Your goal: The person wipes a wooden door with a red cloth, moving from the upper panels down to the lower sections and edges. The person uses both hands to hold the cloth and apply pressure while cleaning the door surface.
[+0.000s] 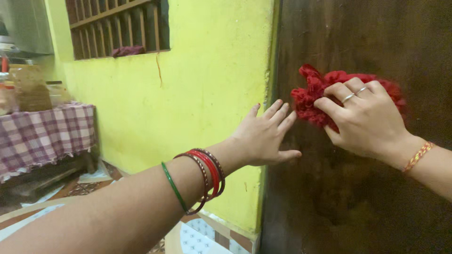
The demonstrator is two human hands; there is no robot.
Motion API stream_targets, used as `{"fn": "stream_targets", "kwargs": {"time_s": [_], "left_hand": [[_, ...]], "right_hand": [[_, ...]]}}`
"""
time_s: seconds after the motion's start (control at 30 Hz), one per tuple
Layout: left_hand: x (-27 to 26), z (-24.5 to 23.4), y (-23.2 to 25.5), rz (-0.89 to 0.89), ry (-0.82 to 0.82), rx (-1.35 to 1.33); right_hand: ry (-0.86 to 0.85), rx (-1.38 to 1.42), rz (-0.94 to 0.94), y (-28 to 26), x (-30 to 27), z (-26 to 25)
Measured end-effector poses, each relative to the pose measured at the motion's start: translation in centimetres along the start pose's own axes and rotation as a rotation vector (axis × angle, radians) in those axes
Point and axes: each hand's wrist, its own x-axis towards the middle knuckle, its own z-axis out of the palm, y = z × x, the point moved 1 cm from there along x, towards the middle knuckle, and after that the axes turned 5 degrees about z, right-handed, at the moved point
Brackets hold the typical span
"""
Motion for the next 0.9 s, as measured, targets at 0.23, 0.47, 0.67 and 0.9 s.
{"fn": "stream_targets", "kwargs": {"time_s": [0.23, 0.47, 0.67, 0.9], "left_hand": [[-0.1, 1.7, -1.9, -0.088, 0.061, -0.044], [-0.5, 5.9, -2.5, -0.225, 0.199, -0.224], [0.8, 10.5, -6.3, -0.28, 0.315, -0.354], [0.8, 12.1, -8.5, -0.167, 0.285, -0.251]], "right_hand": [[-0.028, 0.051, 0.038, -1.1, 0.0, 2.4], [-0.005, 0.121, 0.076, -3.4, 3.0, 6.6], [0.078, 0.213, 0.128, -4.9, 6.0, 12.1], [0.081, 0.313, 0.291, -5.8, 6.3, 14.3]]}}
